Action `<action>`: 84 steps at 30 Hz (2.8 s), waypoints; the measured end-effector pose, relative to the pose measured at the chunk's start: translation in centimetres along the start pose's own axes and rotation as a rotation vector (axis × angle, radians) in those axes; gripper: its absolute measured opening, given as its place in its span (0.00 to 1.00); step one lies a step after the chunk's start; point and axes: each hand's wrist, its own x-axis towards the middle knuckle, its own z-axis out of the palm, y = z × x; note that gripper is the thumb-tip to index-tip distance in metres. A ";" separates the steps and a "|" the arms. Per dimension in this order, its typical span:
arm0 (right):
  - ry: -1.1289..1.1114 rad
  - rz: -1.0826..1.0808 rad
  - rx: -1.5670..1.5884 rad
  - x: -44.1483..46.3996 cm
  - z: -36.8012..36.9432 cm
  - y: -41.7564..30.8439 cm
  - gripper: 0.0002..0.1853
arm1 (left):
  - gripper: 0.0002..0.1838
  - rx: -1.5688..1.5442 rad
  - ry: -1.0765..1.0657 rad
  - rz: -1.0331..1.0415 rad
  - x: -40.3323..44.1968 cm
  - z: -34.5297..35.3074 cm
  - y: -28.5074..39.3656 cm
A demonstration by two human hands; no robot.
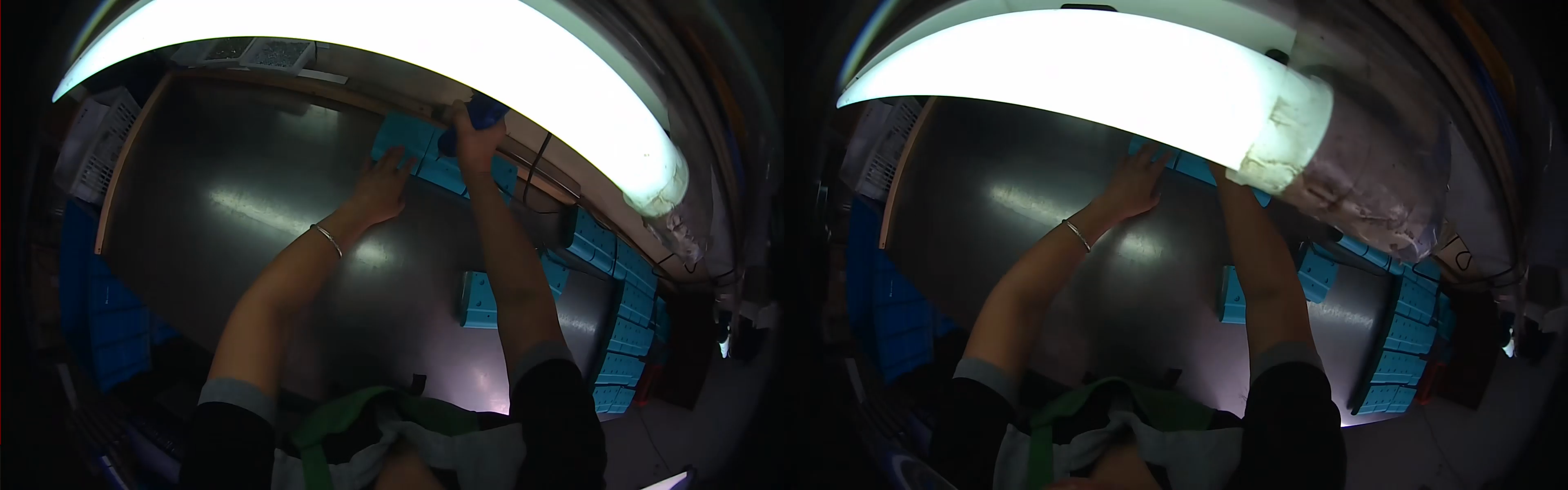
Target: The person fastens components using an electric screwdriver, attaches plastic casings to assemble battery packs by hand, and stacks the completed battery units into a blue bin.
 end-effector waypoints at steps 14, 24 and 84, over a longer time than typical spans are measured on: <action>0.004 -0.070 0.104 0.0 6.7 1.7 0.19 | 0.40 -0.230 0.081 0.063 1.4 5.4 -4.4; -0.027 0.036 -0.067 -1.8 6.0 5.7 0.22 | 0.33 -0.456 0.001 0.105 -0.2 2.3 -3.8; 0.408 0.886 -0.039 -22.5 -34.6 -7.1 0.18 | 0.36 0.144 -0.201 0.411 1.6 0.6 14.0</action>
